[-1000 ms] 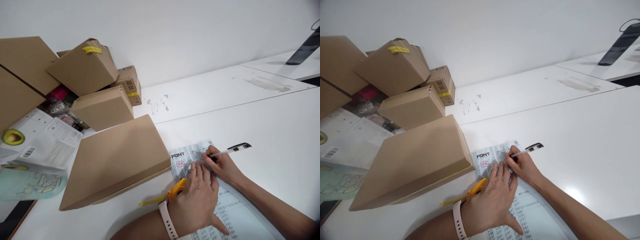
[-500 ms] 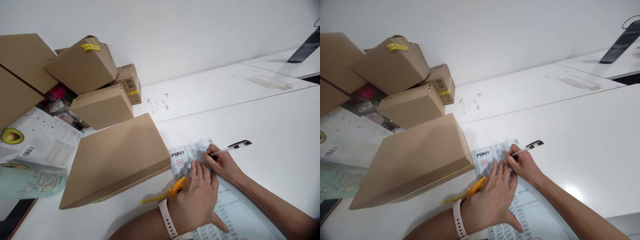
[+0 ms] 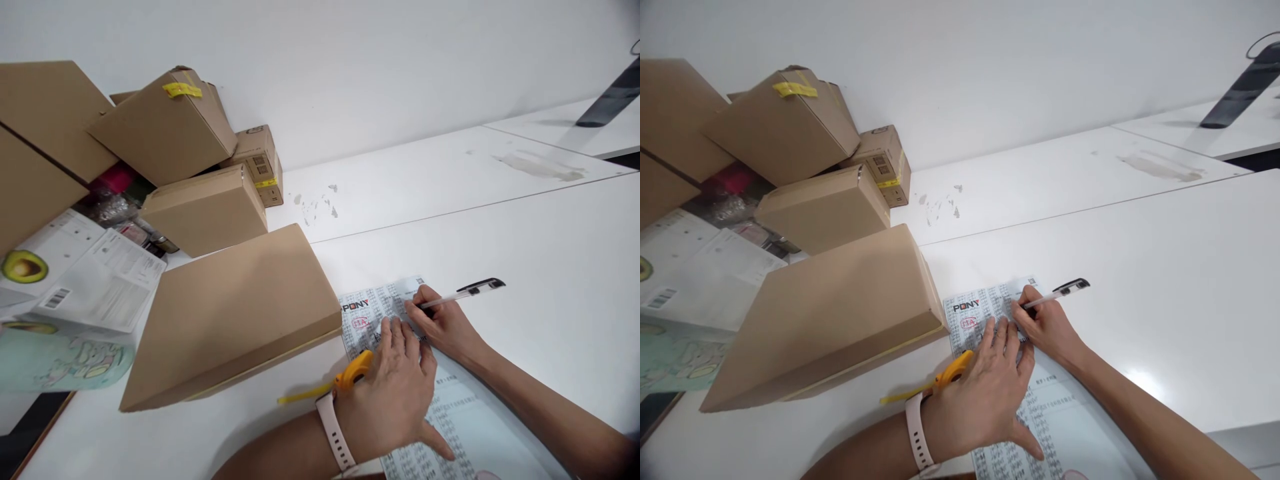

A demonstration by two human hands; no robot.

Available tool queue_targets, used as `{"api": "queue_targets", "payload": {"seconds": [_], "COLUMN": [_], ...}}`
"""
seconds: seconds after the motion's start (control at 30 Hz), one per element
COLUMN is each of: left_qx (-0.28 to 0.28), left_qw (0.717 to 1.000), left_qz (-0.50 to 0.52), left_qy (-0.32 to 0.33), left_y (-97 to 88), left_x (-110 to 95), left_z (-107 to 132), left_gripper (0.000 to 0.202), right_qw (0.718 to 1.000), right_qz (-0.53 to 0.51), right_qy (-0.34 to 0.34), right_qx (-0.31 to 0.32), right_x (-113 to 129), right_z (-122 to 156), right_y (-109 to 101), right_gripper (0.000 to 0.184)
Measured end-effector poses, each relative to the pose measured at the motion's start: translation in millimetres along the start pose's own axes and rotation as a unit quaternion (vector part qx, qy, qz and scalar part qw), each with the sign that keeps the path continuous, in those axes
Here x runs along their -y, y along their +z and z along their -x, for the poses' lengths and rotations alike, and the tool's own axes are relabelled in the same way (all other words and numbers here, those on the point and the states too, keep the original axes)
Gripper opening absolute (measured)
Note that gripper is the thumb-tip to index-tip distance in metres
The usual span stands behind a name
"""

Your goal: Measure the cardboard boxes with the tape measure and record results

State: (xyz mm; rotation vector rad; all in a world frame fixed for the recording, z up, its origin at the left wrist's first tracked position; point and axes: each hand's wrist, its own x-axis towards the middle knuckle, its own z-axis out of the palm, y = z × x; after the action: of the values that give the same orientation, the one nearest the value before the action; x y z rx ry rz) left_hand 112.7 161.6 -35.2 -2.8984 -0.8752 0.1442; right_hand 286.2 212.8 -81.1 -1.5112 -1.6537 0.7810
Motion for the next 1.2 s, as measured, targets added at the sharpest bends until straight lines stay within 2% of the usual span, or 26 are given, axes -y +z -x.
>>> {"api": "queue_targets", "payload": {"seconds": [0.2, 0.4, 1.03, 1.2], "left_qx": [0.014, 0.001, 0.040, 0.023], "left_qw": [1.000, 1.000, 0.999, 1.000], "left_qz": [0.006, -0.005, 0.005, 0.002], "left_qy": [0.004, 0.000, 0.012, 0.008], "left_y": [-3.9, -1.0, -5.7, -2.2], "left_x": [1.2, 0.3, 1.4, 1.0], "left_z": [0.5, 1.5, -0.9, -0.3], "left_gripper": [0.124, 0.130, 0.128, 0.125], "right_qw": [1.000, 1.000, 1.000, 0.999], "right_qz": [0.010, 0.004, 0.020, 0.031], "right_qy": [0.003, 0.015, 0.012, 0.016], "right_qx": [0.000, 0.002, -0.009, -0.012], "right_x": [4.1, 2.7, 4.5, 4.4], "right_z": [-0.2, -1.1, -1.2, -0.3], "right_y": [-1.6, -1.5, -2.2, -2.6], "right_gripper": [0.024, 0.024, 0.024, 0.024]}}
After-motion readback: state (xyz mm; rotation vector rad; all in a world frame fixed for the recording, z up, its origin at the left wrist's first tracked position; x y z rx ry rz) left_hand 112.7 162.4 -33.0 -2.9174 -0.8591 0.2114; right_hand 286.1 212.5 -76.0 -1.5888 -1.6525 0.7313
